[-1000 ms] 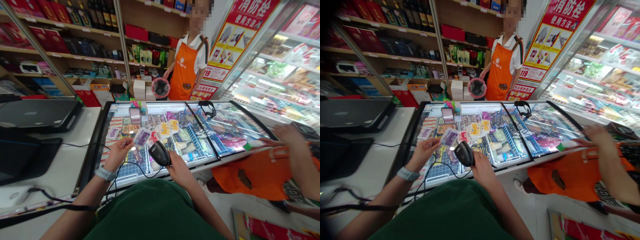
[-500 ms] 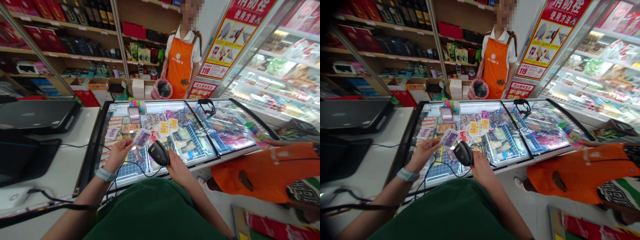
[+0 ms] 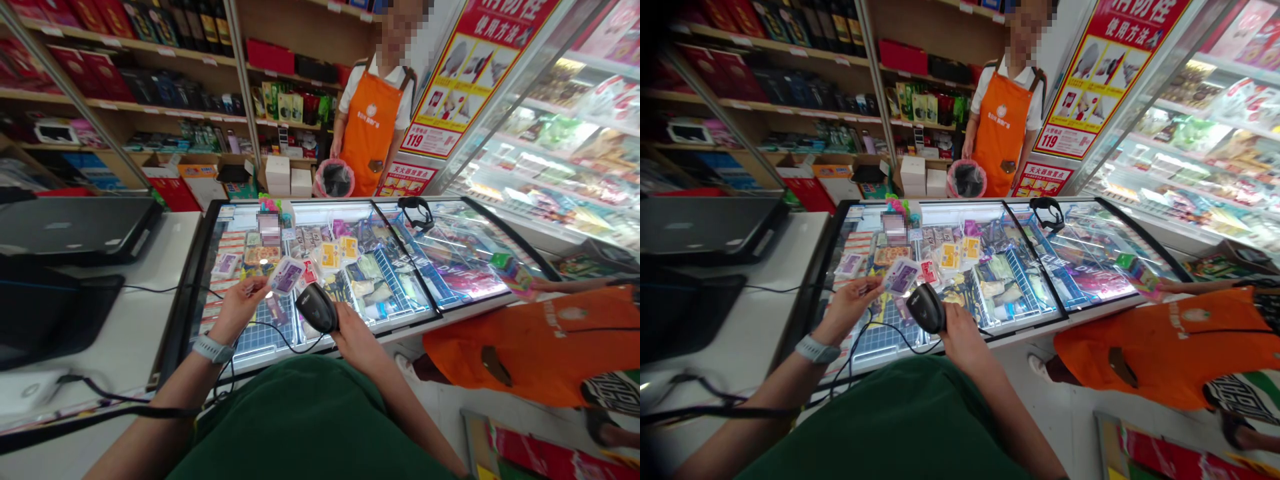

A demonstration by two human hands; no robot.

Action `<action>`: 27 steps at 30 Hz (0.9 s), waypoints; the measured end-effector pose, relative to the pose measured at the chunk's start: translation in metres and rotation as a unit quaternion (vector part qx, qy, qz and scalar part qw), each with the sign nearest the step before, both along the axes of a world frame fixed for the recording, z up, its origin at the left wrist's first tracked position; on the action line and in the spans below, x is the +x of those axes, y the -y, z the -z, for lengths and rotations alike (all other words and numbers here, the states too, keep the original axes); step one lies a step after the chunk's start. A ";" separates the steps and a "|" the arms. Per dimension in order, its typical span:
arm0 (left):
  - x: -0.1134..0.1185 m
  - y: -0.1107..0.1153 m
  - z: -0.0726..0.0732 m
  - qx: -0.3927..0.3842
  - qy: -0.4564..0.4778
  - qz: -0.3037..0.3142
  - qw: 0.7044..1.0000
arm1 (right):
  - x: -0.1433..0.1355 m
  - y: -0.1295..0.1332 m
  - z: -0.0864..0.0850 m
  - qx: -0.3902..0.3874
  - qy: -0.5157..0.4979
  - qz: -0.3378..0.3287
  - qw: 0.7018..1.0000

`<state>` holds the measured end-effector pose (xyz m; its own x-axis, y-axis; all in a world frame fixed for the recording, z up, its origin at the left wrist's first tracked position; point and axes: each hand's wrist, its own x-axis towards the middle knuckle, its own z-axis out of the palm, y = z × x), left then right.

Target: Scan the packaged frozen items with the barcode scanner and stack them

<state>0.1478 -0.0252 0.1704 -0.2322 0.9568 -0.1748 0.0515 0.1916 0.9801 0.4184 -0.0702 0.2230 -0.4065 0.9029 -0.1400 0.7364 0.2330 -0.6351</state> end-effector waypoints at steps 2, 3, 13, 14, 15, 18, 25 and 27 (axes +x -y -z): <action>-0.003 -0.001 0.005 -0.008 0.009 -0.002 1.000 | 0.000 -0.001 0.001 0.001 -0.009 0.002 1.000; -0.005 -0.002 0.008 -0.014 0.015 -0.003 1.000 | 0.000 -0.001 0.001 0.002 -0.013 0.003 1.000; -0.106 -0.043 0.060 -0.167 0.043 -0.139 0.975 | 0.004 -0.001 0.001 -0.004 -0.037 0.030 0.999; -0.118 -0.048 0.064 -0.182 0.041 -0.156 0.970 | 0.004 -0.001 0.002 -0.003 -0.038 0.030 0.999; -0.129 -0.053 0.068 -0.197 0.041 -0.172 0.964 | 0.005 -0.001 0.004 -0.003 -0.038 0.030 0.999; -0.153 -0.069 0.077 -0.232 0.038 -0.207 0.950 | 0.006 -0.001 0.008 -0.010 -0.034 0.028 0.999; -0.172 -0.096 0.094 -0.271 0.019 -0.233 0.934 | 0.004 -0.002 0.010 -0.032 -0.011 0.030 0.999; -0.173 -0.100 0.096 -0.270 0.004 -0.231 0.935 | 0.003 -0.002 0.009 -0.040 0.000 0.029 0.999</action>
